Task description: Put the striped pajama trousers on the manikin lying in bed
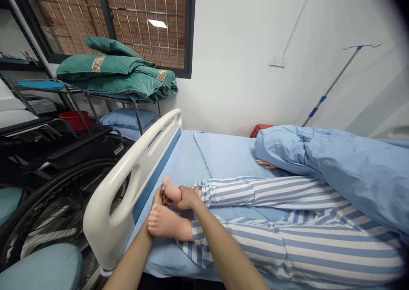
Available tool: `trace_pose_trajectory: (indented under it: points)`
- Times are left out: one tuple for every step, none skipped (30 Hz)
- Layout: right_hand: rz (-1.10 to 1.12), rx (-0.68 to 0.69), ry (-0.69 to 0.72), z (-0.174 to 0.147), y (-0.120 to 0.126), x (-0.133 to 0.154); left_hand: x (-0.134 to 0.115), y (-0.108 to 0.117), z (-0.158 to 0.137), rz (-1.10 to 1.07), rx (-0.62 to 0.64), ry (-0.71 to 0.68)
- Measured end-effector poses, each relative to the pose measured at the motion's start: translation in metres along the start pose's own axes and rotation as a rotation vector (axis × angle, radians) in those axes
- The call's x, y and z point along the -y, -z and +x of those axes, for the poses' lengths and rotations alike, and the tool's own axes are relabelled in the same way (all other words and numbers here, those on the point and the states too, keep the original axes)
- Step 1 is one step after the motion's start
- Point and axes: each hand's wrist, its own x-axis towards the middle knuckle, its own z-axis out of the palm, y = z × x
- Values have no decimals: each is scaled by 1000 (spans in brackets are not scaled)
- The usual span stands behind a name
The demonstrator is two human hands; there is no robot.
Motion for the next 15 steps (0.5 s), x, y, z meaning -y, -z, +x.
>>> trace_pose_trajectory:
  points:
    - [2,2,2,0,0,0,1,-2,-1,71,-117,-42]
    - [4,2,6,-1,1,0,3,-4,-3,135,-205,-85]
    - [6,2,10,-1,2,0,5,-6,-3,187,-260,-122]
    - [7,3,13,-2,2,0,7,-8,-4,210,-274,-142]
    - [9,4,15,-2,3,0,9,-9,-4,214,-279,-150]
    - [10,4,16,-3,3,0,10,-10,-4,205,-281,-152]
    - [15,4,16,-3,3,0,11,-11,-4,194,-283,-153]
    - [21,6,17,-3,4,0,11,-11,-3,189,-286,-155]
    - [29,9,19,-3,4,0,11,-11,-3,199,-289,-160]
    - [34,9,20,-3,4,0,11,-10,-3,229,-295,-168]
    - [32,8,19,-3,4,0,11,-10,-3,277,-304,-177]
    - [25,6,14,-3,4,1,10,-10,-3,332,-317,-187]
    - [13,3,9,-3,3,1,10,-10,-2,386,-332,-197]
    - [1,-2,5,-3,3,1,10,-10,-2,432,-345,-206]
    - [-10,-8,5,-3,3,1,11,-11,-2,467,-354,-214]
